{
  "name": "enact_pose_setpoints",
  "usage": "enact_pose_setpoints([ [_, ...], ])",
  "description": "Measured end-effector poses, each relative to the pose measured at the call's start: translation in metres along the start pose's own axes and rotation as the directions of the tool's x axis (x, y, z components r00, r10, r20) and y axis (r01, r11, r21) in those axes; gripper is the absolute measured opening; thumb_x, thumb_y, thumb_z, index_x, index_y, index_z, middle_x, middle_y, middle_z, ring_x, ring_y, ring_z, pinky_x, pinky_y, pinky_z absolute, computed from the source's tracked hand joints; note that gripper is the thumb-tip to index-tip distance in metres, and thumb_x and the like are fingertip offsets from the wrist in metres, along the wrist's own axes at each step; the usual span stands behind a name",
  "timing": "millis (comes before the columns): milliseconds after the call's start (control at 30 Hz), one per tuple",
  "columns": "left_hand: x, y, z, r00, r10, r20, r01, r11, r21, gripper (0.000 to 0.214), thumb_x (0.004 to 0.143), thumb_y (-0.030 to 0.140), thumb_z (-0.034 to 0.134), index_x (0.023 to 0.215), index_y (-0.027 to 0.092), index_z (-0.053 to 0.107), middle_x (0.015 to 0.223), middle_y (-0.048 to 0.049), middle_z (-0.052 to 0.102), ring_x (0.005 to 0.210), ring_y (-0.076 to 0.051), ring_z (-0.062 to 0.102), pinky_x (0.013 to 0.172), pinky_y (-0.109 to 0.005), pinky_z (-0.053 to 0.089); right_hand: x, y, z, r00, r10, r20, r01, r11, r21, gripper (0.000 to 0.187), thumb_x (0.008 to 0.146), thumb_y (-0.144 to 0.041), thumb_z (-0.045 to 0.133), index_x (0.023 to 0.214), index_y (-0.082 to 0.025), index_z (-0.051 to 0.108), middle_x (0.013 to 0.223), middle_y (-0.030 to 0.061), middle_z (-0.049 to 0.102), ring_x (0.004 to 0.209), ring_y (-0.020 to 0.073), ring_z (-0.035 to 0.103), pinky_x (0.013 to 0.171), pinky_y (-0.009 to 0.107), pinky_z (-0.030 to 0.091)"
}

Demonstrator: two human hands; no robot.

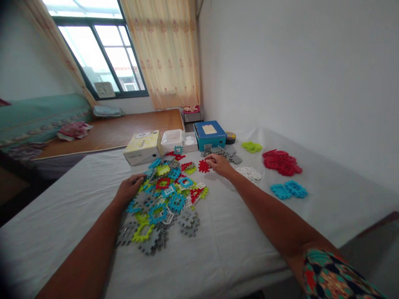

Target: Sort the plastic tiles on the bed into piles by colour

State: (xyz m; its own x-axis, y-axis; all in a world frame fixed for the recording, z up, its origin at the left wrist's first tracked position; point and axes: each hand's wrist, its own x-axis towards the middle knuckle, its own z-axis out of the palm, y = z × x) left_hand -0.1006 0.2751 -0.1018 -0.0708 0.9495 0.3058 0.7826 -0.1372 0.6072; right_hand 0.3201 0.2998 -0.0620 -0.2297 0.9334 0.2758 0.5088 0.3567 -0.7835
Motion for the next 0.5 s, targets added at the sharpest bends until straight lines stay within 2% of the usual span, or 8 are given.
enact_pose_setpoints([
  [133, 0.000, 0.000, 0.000, 1.000, 0.001, -0.013, -0.001, 1.000, 0.003, 0.042, 0.077, 0.048, 0.049, 0.100, 0.022, 0.073, 0.106, -0.0041, 0.073, 0.100, -0.024, 0.066, 0.093, -0.036, 0.051, -0.019, 0.017, -0.055, 0.991, 0.090, -0.100, -0.087, 0.995, 0.039, 0.031, 0.081, -0.042, 0.058, 0.099, -0.018, 0.066, 0.083, 0.0049, 0.070, 0.067, 0.0154, 0.061, 0.055, 0.025, 0.050],
  [233, 0.000, 0.000, -0.001, 1.000, -0.007, -0.008, 0.007, 1.000, 0.005, 0.043, 0.076, 0.049, 0.049, 0.101, 0.023, 0.073, 0.105, -0.0043, 0.073, 0.097, -0.025, 0.067, 0.091, -0.035, 0.052, -0.045, 0.056, -0.115, 0.935, 0.192, -0.297, -0.184, 0.981, 0.055, 0.033, 0.079, -0.042, 0.061, 0.101, -0.018, 0.067, 0.093, 0.0073, 0.071, 0.072, 0.0165, 0.064, 0.057, 0.026, 0.053],
  [267, 0.000, 0.001, -0.001, 1.000, -0.008, -0.006, 0.008, 1.000, 0.009, 0.044, 0.076, 0.049, 0.048, 0.101, 0.022, 0.073, 0.105, -0.0044, 0.073, 0.096, -0.025, 0.068, 0.090, -0.035, 0.052, -0.054, 0.072, -0.137, 0.887, 0.243, -0.393, -0.230, 0.970, 0.080, 0.034, 0.080, -0.042, 0.060, 0.104, -0.018, 0.066, 0.096, 0.0082, 0.071, 0.075, 0.0175, 0.066, 0.060, 0.027, 0.055],
  [300, 0.000, 0.001, -0.001, 1.000, -0.009, -0.003, 0.009, 1.000, 0.015, 0.045, 0.076, 0.049, 0.048, 0.102, 0.022, 0.073, 0.105, -0.0046, 0.073, 0.096, -0.025, 0.068, 0.090, -0.035, 0.052, -0.064, 0.088, -0.159, 0.807, 0.300, -0.508, -0.285, 0.952, 0.110, 0.036, 0.081, -0.041, 0.058, 0.107, -0.019, 0.065, 0.099, 0.0098, 0.071, 0.076, 0.0189, 0.066, 0.061, 0.029, 0.056],
  [367, 0.001, 0.001, -0.001, 1.000, -0.012, 0.001, 0.012, 0.999, 0.033, 0.046, 0.076, 0.049, 0.048, 0.103, 0.022, 0.073, 0.106, -0.0050, 0.073, 0.095, -0.025, 0.068, 0.089, -0.035, 0.052, -0.086, 0.117, -0.201, 0.599, 0.346, -0.722, -0.379, 0.917, 0.125, 0.040, 0.083, -0.038, 0.052, 0.114, -0.015, 0.062, 0.106, 0.0177, 0.069, 0.082, 0.0230, 0.068, 0.067, 0.033, 0.057],
  [433, 0.001, 0.000, -0.002, 1.000, -0.012, 0.005, 0.012, 0.999, 0.051, 0.045, 0.077, 0.049, 0.047, 0.103, 0.022, 0.073, 0.107, -0.0051, 0.073, 0.095, -0.026, 0.068, 0.089, -0.036, 0.052, -0.108, 0.143, -0.235, 0.492, 0.350, -0.797, -0.438, 0.891, 0.121, 0.048, 0.086, -0.037, 0.044, 0.122, -0.008, 0.057, 0.111, 0.0276, 0.064, 0.087, 0.0296, 0.068, 0.071, 0.040, 0.056],
  [467, 0.001, 0.000, -0.002, 1.000, -0.010, 0.007, 0.009, 0.998, 0.057, 0.045, 0.077, 0.049, 0.047, 0.103, 0.023, 0.073, 0.107, -0.0051, 0.073, 0.096, -0.026, 0.068, 0.089, -0.036, 0.052, -0.119, 0.155, -0.247, 0.523, 0.316, -0.792, -0.459, 0.887, 0.050, 0.049, 0.086, -0.038, 0.040, 0.121, -0.008, 0.058, 0.108, 0.0295, 0.064, 0.086, 0.0326, 0.068, 0.070, 0.044, 0.055],
  [500, 0.001, 0.000, -0.002, 1.000, -0.007, 0.009, 0.007, 0.998, 0.060, 0.045, 0.078, 0.050, 0.047, 0.103, 0.023, 0.072, 0.107, -0.0050, 0.073, 0.096, -0.026, 0.068, 0.090, -0.036, 0.052, -0.129, 0.165, -0.258, 0.598, 0.256, -0.759, -0.482, 0.872, -0.085, 0.050, 0.088, -0.039, 0.035, 0.119, -0.009, 0.060, 0.102, 0.0294, 0.066, 0.083, 0.0350, 0.068, 0.069, 0.047, 0.054],
])
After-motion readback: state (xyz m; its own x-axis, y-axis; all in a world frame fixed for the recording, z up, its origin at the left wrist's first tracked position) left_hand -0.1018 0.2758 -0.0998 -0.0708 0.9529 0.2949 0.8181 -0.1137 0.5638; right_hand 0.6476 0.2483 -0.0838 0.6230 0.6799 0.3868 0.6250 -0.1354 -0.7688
